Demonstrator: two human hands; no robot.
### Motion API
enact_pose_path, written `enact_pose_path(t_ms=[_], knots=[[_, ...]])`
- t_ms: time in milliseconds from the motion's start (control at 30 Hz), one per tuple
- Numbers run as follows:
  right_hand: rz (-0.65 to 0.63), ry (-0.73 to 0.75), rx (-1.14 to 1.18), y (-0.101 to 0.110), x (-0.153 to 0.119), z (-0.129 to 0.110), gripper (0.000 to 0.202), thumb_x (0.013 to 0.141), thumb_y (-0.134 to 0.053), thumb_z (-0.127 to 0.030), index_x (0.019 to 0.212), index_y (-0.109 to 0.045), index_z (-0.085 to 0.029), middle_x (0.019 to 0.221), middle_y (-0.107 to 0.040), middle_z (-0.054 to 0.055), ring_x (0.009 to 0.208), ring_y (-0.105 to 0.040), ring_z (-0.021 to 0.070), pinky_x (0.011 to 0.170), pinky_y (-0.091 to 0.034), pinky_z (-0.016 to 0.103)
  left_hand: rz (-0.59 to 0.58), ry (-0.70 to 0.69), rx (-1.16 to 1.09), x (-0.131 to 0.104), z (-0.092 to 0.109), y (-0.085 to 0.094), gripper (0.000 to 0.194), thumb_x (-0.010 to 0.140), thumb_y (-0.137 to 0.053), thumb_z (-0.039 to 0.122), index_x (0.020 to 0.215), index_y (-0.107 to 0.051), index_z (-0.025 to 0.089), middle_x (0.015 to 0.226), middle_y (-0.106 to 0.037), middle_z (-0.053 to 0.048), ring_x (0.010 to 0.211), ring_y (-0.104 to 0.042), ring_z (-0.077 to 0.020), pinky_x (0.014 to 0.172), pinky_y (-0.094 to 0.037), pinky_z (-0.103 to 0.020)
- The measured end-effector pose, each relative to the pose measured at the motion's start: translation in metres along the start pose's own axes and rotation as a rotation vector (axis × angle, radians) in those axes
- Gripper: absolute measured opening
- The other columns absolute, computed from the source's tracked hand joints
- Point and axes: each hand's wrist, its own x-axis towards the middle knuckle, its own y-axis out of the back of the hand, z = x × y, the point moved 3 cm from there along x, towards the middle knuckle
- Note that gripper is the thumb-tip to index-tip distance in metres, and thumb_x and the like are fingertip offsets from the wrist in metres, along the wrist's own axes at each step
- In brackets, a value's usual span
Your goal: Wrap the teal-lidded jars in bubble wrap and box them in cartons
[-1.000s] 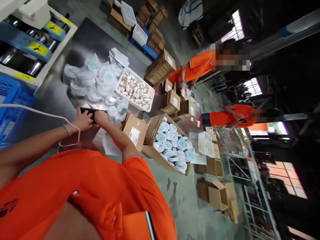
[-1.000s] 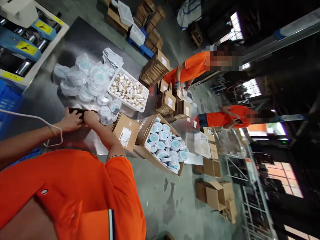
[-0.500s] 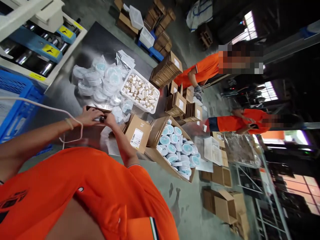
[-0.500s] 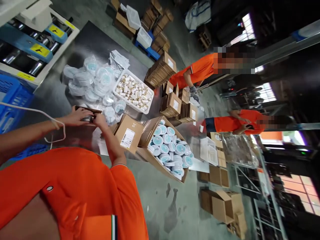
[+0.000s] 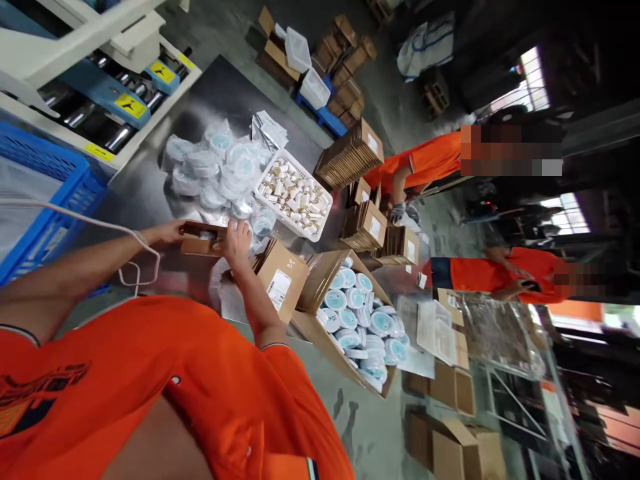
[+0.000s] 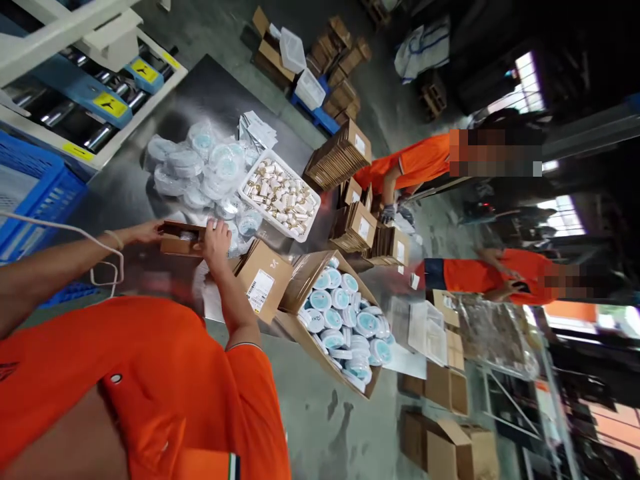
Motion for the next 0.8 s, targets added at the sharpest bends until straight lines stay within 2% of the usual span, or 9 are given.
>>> enact_pose_path(t_ms=[100,167,233,333,433,533,633,700,800], knots=[[-0.033,0.166,-0.047,-0.003,0.001,0.006,0.073,0.107,-0.089,-0.033,0.171,-0.061,-0.011,0.182,-0.052,0.028,0.174,-0.044,0.0383,0.137,-0.045,0.051,-0.084,-0.038,0.184,-0.005,0.010,0.013,0.095,0.089,-0.079,0.071,0.161,-0.072,0.010,0.161,-0.071,-0.021,0.146,-0.067,-0.0356,0.127,-0.055,-0.046],[-0.093,0.224,-0.050,-0.012,-0.005,0.010,0.065,0.113,-0.080,-0.032,0.172,-0.061,-0.013,0.183,-0.052,0.025,0.177,-0.043,0.0362,0.138,-0.044,0.049,-0.036,-0.047,0.462,-0.009,0.016,0.011,0.085,0.101,-0.067,0.063,0.167,-0.068,0.009,0.166,-0.068,-0.021,0.154,-0.063,-0.0364,0.132,-0.051,-0.049],[-0.112,0.225,-0.061,-0.022,-0.014,0.013,0.075,0.115,-0.076,-0.037,0.180,-0.051,-0.010,0.189,-0.039,0.029,0.179,-0.038,0.0402,0.139,-0.043,0.051,0.047,-0.049,0.703,-0.012,0.020,-0.006,0.089,0.101,-0.070,0.060,0.173,-0.064,0.008,0.173,-0.059,-0.026,0.166,-0.052,-0.0451,0.138,-0.041,-0.062],[-0.122,0.193,-0.113,-0.034,-0.024,0.012,0.097,0.109,-0.084,-0.047,0.187,-0.040,-0.009,0.193,-0.021,0.034,0.181,-0.030,0.0491,0.140,-0.041,0.058,0.154,-0.052,0.865,-0.019,0.023,-0.043,0.115,0.082,-0.093,0.054,0.178,-0.056,0.002,0.182,-0.041,-0.037,0.178,-0.022,-0.0591,0.143,-0.014,-0.077],[-0.127,0.176,-0.168,-0.036,-0.020,0.003,0.100,0.108,-0.085,-0.050,0.188,-0.038,-0.014,0.195,-0.022,0.030,0.180,-0.032,0.0510,0.139,-0.042,0.060,0.209,-0.031,0.953,-0.030,0.023,-0.057,0.111,0.082,-0.091,0.041,0.179,-0.052,0.002,0.180,-0.043,-0.038,0.178,-0.022,-0.0581,0.144,-0.011,-0.075],[-0.144,0.268,-0.176,-0.025,0.004,-0.018,0.095,0.111,-0.080,-0.052,0.189,-0.038,-0.019,0.196,-0.026,0.024,0.178,-0.038,0.0476,0.137,-0.047,0.058,0.294,0.098,0.987,-0.049,0.013,-0.032,0.104,0.088,-0.086,0.038,0.178,-0.049,0.000,0.170,-0.053,-0.038,0.167,-0.043,-0.0554,0.139,-0.033,-0.067],[-0.078,0.343,-0.132,0.003,0.051,-0.050,0.079,0.121,-0.064,-0.046,0.189,-0.037,-0.016,0.184,-0.051,0.024,0.169,-0.052,0.0361,0.132,-0.051,0.047,0.461,0.298,0.998,-0.074,-0.003,0.017,0.110,0.097,-0.079,0.047,0.178,-0.035,-0.011,0.161,-0.053,-0.046,0.152,-0.051,-0.0566,0.123,-0.048,-0.065],[0.004,0.360,-0.118,0.027,0.095,-0.073,0.068,0.124,-0.057,-0.039,0.185,-0.042,-0.013,0.169,-0.066,0.023,0.159,-0.059,0.0309,0.129,-0.052,0.043,0.597,0.424,0.979,-0.086,-0.013,0.051,0.114,0.102,-0.073,0.054,0.176,-0.026,-0.019,0.158,-0.049,-0.051,0.148,-0.050,-0.0588,0.119,-0.049,-0.068],[0.066,0.388,-0.146,0.060,0.169,-0.111,0.057,0.123,-0.058,-0.028,0.177,-0.052,-0.012,0.165,-0.067,0.021,0.157,-0.058,0.0288,0.130,-0.049,0.042,0.749,0.505,0.907,-0.087,-0.017,0.090,0.118,0.105,-0.068,0.059,0.174,-0.022,-0.024,0.159,-0.043,-0.054,0.149,-0.048,-0.0599,0.125,-0.042,-0.070]])
